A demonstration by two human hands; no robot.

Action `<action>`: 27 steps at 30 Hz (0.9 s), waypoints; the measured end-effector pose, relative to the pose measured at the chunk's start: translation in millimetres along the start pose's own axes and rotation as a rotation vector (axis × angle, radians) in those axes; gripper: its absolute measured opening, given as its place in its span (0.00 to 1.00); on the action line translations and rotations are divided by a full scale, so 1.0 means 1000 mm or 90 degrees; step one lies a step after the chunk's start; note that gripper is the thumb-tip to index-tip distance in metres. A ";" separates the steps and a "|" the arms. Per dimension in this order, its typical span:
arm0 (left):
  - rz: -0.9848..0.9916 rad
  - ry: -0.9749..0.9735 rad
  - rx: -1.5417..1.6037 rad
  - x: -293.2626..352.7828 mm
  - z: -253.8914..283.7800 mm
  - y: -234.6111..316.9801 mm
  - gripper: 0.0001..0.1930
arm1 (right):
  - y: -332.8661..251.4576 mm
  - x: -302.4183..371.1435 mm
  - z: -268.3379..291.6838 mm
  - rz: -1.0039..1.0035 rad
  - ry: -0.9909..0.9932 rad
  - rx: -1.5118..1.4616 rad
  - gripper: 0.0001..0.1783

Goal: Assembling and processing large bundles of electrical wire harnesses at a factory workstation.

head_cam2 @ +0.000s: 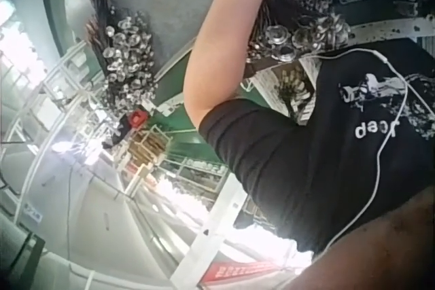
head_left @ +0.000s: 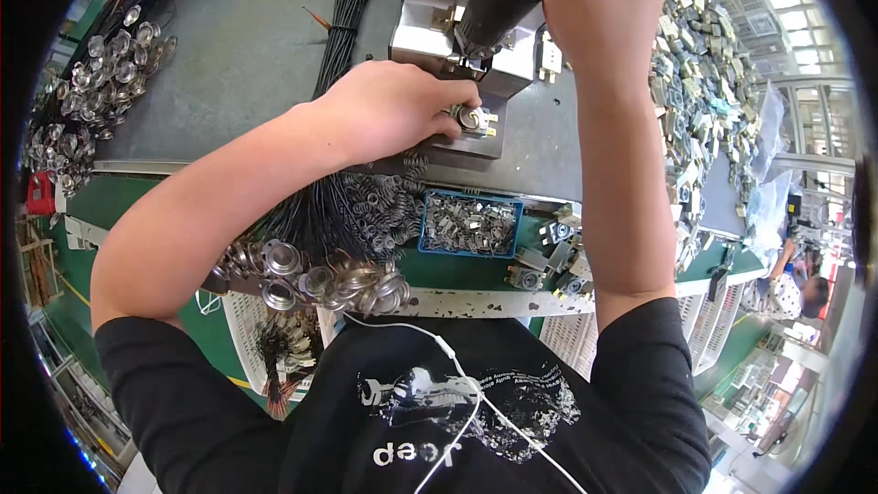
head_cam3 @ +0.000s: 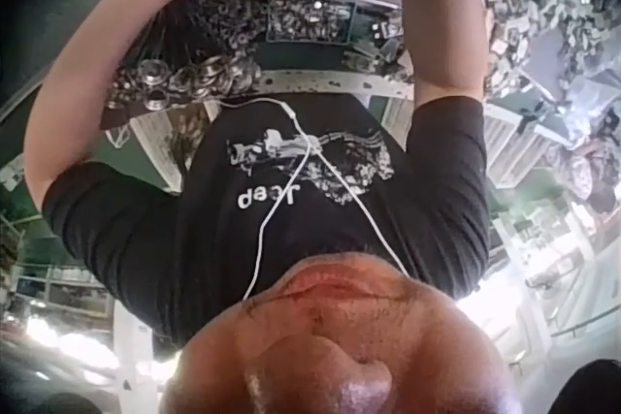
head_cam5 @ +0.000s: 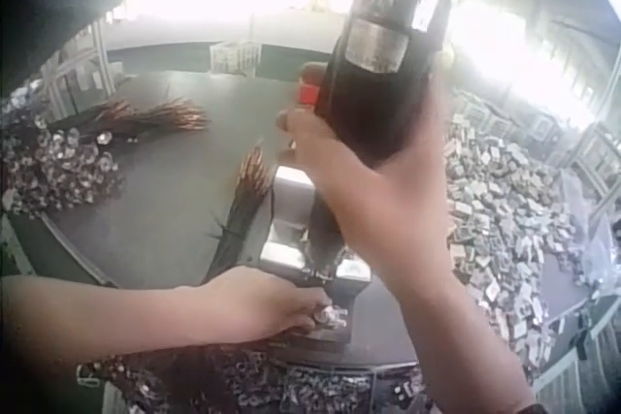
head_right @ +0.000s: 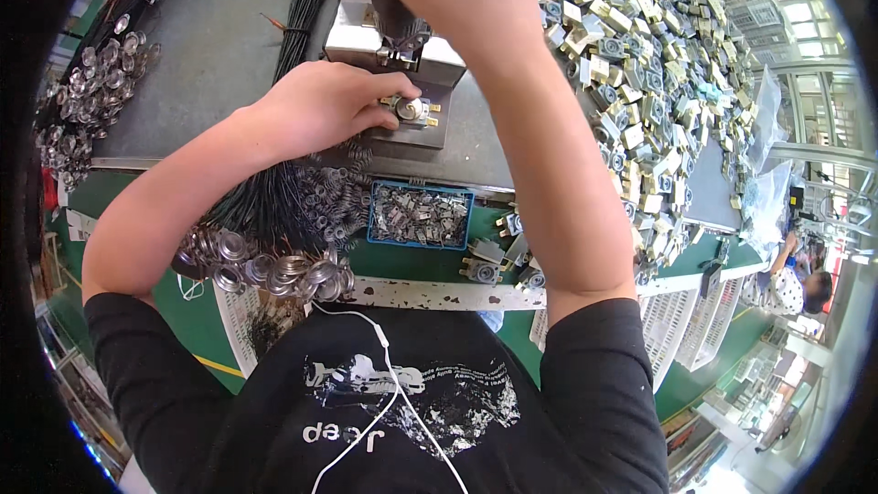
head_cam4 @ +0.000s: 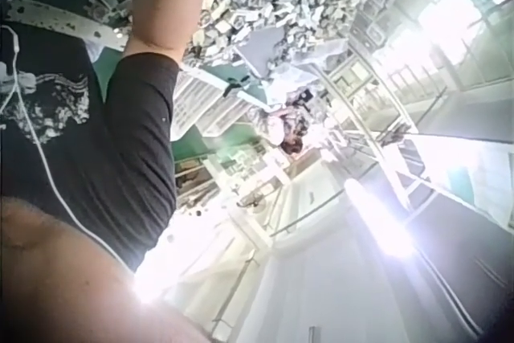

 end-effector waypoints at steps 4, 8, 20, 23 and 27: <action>0.002 -0.010 -0.010 0.002 0.001 0.003 0.16 | -0.004 0.011 -0.003 0.006 0.008 0.030 0.32; -0.003 -0.005 -0.017 0.003 0.001 0.003 0.16 | -0.005 0.017 -0.007 0.024 0.016 0.070 0.33; -0.018 0.044 -0.036 0.004 -0.005 -0.001 0.18 | -0.001 0.004 0.011 -0.051 -0.036 0.055 0.20; -0.025 0.039 -0.042 0.004 0.000 0.003 0.18 | 0.019 -0.012 0.030 -0.030 -0.241 -0.259 0.23; -0.041 0.085 -0.040 0.006 -0.006 -0.002 0.18 | 0.005 -0.015 0.021 -0.137 -0.236 -0.032 0.34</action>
Point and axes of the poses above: each hand's wrist, its own x-axis away from the middle knuckle, its own z-axis out of the back of the hand, y = z × x, the point moved 2 cm from there along -x, towards the middle knuckle, and after that the axes turned 7 degrees about -y, right-handed, at the moved point
